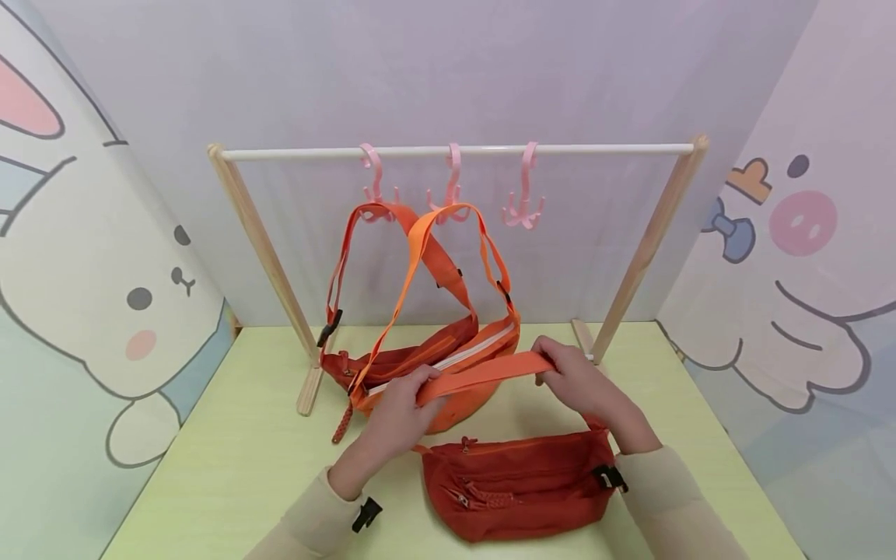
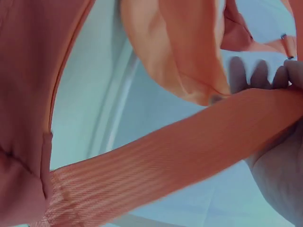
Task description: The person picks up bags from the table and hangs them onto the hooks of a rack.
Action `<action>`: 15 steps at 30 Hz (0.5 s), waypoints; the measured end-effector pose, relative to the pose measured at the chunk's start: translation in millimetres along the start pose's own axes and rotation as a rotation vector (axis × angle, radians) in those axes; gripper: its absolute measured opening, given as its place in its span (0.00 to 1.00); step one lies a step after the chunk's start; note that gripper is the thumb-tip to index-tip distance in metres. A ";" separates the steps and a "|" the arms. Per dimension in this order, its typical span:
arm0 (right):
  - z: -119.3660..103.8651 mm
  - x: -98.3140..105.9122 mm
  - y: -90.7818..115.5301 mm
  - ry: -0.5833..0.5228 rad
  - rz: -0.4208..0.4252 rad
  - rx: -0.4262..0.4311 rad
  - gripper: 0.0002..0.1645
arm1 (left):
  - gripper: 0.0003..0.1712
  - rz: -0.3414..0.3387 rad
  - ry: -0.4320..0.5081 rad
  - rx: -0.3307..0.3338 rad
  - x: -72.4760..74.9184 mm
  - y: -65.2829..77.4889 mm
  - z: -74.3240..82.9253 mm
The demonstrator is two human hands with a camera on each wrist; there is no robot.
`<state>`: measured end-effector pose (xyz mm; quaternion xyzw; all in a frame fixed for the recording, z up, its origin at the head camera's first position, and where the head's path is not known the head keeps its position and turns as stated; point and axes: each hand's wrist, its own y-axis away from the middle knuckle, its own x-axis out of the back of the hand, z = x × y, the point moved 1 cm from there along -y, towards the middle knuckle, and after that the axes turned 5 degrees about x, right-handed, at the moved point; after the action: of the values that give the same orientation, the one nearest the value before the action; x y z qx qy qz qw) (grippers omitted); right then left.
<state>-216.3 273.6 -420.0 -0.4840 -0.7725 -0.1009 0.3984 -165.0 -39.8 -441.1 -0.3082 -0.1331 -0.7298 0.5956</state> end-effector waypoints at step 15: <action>-53.0 27.2 -10.5 0.029 0.070 0.096 0.05 | 0.20 0.053 0.071 -0.102 19.4 -21.3 27.5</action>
<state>-203.3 257.7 -363.1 -0.4896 -0.7531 -0.0566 0.4357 -179.2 -34.2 -404.3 -0.3155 -0.0665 -0.7301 0.6025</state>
